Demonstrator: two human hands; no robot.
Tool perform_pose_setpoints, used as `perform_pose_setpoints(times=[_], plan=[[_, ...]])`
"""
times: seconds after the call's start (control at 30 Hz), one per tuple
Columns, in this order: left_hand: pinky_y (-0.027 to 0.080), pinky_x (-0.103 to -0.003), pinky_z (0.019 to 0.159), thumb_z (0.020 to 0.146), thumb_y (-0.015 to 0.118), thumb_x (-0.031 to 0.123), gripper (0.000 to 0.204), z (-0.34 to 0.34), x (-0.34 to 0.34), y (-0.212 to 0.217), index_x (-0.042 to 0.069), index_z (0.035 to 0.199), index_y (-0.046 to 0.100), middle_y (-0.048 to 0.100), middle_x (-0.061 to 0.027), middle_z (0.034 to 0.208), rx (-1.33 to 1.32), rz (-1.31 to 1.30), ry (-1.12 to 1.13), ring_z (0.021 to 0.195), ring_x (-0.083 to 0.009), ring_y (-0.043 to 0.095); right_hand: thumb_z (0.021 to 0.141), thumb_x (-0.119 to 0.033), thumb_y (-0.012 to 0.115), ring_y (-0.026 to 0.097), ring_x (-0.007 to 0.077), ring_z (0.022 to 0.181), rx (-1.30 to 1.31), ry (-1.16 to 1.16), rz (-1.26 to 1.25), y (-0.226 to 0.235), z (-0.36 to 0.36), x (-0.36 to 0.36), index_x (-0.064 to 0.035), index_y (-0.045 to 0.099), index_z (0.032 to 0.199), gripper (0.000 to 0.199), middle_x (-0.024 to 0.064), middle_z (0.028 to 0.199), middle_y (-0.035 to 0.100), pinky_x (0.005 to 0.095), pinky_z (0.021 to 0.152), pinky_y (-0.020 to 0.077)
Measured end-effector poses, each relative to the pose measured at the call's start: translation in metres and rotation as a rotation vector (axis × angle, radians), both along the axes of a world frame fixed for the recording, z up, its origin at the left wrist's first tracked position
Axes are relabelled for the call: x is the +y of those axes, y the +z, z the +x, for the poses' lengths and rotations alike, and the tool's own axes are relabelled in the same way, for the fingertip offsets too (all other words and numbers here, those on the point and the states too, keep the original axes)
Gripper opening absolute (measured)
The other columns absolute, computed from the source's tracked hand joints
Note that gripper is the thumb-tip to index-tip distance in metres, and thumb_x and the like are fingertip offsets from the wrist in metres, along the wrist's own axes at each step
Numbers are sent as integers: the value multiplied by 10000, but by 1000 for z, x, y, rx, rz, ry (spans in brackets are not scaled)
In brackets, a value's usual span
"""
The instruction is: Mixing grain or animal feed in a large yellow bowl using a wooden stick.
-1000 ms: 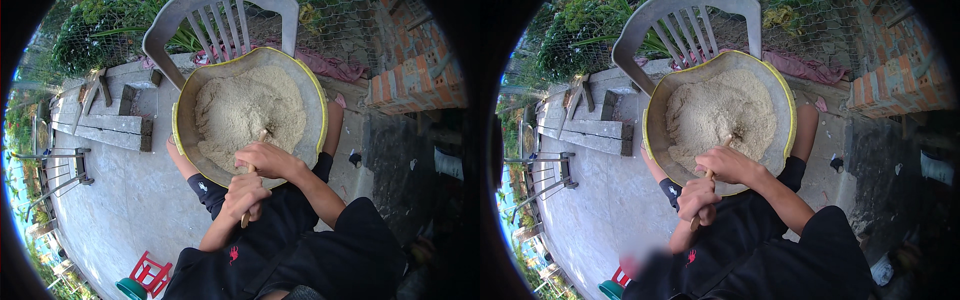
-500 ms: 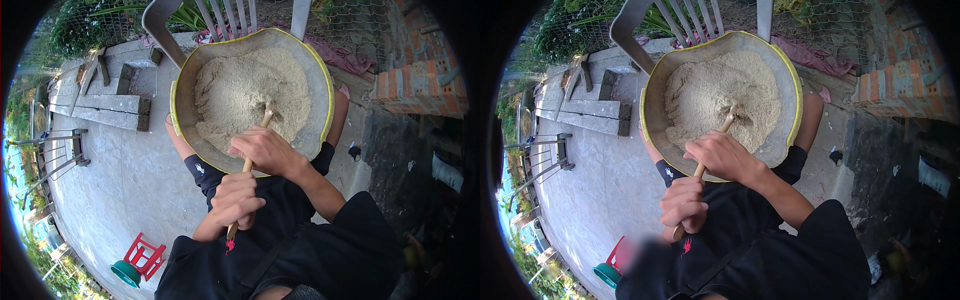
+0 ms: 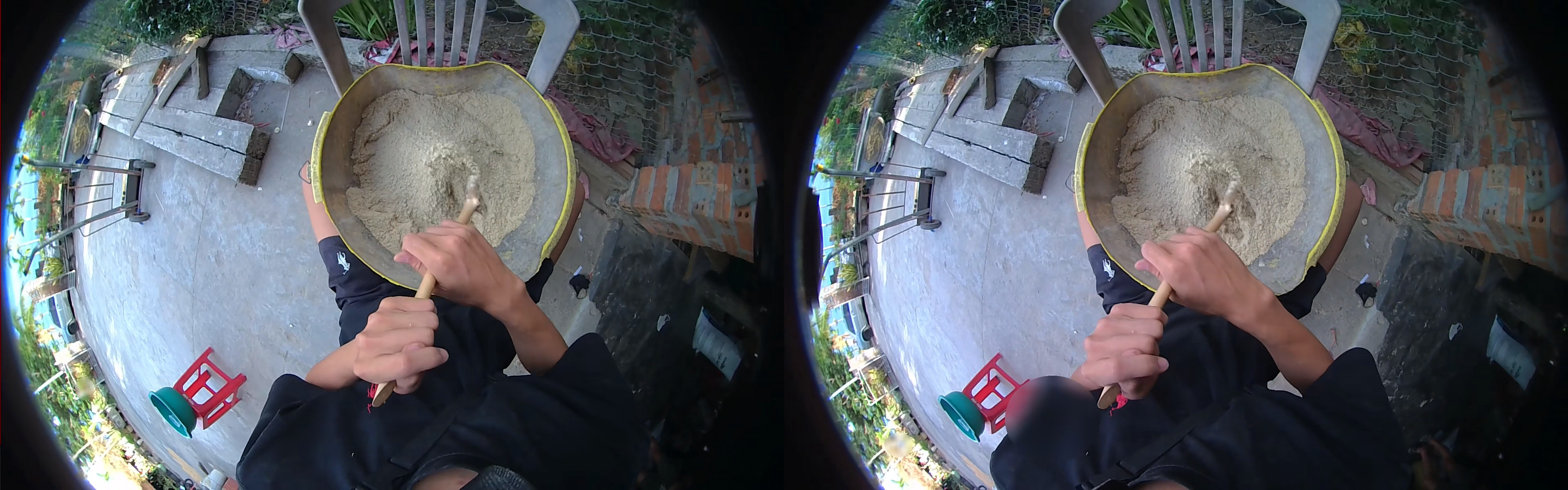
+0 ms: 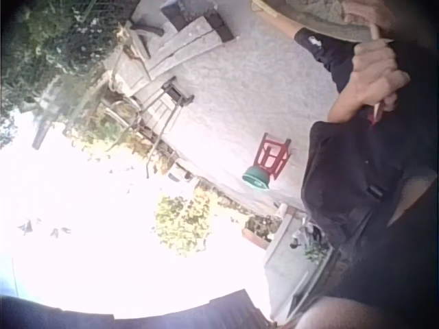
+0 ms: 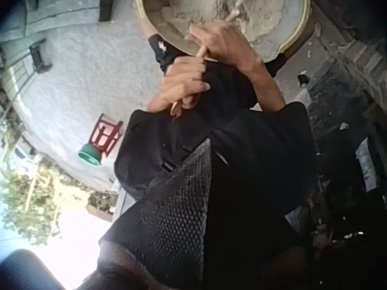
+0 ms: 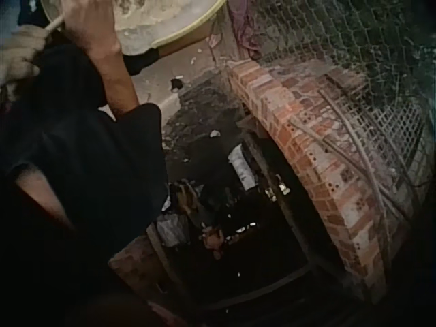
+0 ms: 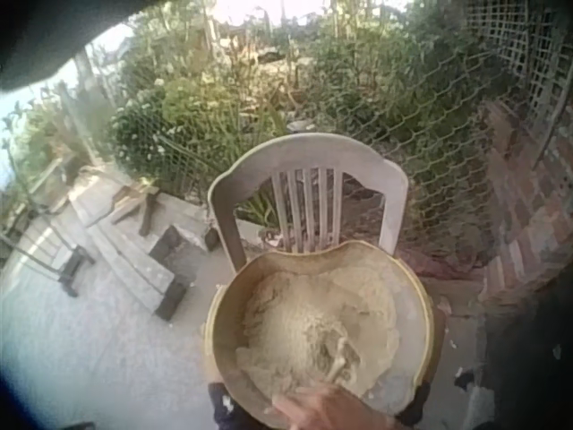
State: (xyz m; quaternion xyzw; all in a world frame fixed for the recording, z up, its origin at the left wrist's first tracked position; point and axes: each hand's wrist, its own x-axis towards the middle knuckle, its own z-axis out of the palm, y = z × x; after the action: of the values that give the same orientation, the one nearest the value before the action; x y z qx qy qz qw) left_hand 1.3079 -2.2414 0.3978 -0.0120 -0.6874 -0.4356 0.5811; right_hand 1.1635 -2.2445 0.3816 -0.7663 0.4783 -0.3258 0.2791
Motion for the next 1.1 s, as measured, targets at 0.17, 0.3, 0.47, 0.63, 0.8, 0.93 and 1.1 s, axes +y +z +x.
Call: perform_pose_setpoints(times=[0.17,0.3,0.47,0.63,0.8,0.93,1.1], plan=[[369,-377,501,715,554,-55,130,-31,-8,-57,-45,844,565,436,-99,622,-242,30,-41,526,-266,457,825,-85,616,535,352,739,37,-79,115,-57,-38,1,-12,531,768,126,157,733,559,430,681,404],[393,-405,571,735,573,-29,130,-61,0,-74,-35,864,558,437,-121,676,-313,29,-98,631,-316,494,820,-39,601,460,339,710,27,-159,177,-85,-66,18,-7,515,741,121,153,724,502,421,672,365],[405,-422,582,797,532,-18,96,-43,1,-19,-33,884,569,491,-133,700,-273,38,14,651,-331,526,854,-114,606,482,346,668,-37,-89,226,-17,-32,10,-10,502,747,182,157,704,524,425,641,375],[443,-408,643,802,501,-23,131,-48,-15,-41,-22,908,580,559,-133,766,-254,273,223,725,-340,568,929,-222,541,478,356,651,23,-266,246,-41,-37,-20,2,469,740,302,184,688,530,451,626,366],[398,-418,828,776,479,-17,185,-61,-20,-60,53,899,599,617,-117,847,-348,414,196,884,-313,564,919,-242,534,428,384,572,-84,-265,205,-110,-49,-1,-18,466,731,300,184,619,486,470,573,351],[414,-417,817,793,496,40,119,-59,-26,-58,37,859,595,631,-109,833,-288,325,119,858,-318,579,828,-200,615,518,384,594,17,-182,195,-117,-69,12,-26,484,753,230,209,651,518,427,551,415],[479,-389,642,798,455,26,122,-79,-71,-56,-8,798,573,617,-156,721,-183,264,-1,716,-349,626,792,-119,651,636,340,810,105,-165,57,-128,-89,-24,-10,551,824,152,161,843,641,406,673,470]])
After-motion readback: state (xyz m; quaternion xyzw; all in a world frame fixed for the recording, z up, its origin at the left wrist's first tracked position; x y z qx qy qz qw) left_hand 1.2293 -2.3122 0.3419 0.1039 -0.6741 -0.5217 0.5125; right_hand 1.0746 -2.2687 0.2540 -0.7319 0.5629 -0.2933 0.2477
